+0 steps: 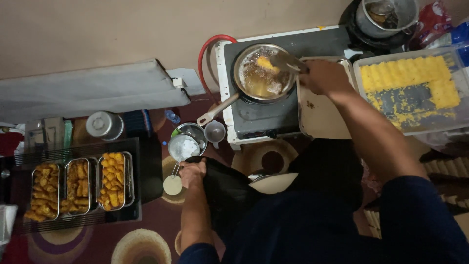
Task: Fry food items in a pan and transfer them to a tray using tongs
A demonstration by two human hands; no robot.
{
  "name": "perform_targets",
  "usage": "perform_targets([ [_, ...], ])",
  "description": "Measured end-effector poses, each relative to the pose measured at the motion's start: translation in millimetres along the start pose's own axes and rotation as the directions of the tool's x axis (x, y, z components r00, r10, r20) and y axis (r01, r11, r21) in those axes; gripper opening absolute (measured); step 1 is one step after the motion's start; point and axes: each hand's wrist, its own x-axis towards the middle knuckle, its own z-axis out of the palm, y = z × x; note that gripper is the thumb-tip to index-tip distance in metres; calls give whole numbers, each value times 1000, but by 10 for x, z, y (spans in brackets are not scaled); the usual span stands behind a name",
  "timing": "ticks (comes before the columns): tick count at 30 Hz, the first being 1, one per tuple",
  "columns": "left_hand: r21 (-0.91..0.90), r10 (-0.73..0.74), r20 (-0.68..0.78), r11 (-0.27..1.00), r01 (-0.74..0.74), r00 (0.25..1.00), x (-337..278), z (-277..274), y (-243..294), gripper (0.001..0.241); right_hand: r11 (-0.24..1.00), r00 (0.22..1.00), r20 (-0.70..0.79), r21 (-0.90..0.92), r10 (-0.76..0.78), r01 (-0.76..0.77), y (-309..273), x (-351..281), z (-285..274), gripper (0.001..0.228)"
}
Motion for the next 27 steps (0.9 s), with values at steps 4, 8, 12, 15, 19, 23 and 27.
perform_targets([
  [4, -1, 0, 2, 1000, 0, 1000, -16, -3, 0, 102, 1000, 999, 31, -19, -8, 8, -80, -106, -158, 52],
  [8, 16, 0, -5, 1000, 0, 1000, -166, -92, 34, 99, 994, 998, -6, -98, -58, 57, 47, 110, 89, 52],
  [12, 29, 15, 3, 999, -15, 1000, -168, -113, 14, 98, 986, 993, 1, -118, -116, 115, 104, 196, 218, 60],
  [15, 36, 26, 3, 999, -27, 1000, -129, -103, 9, 97, 989, 992, -29, -80, -125, 122, -3, 97, 136, 56],
  [19, 22, -4, -5, 1000, 5, 1000, -100, -87, 18, 100, 989, 987, -54, 21, -148, 149, -25, 154, 206, 56],
  [23, 5, 6, -13, 1000, -5, 1000, -108, -98, 21, 99, 988, 988, -54, 47, -146, 149, -181, -69, 54, 50],
  [27, 17, 12, 3, 1000, -12, 1000, -163, -125, 25, 100, 984, 995, -2, 149, 96, -95, -592, -318, -128, 53],
])
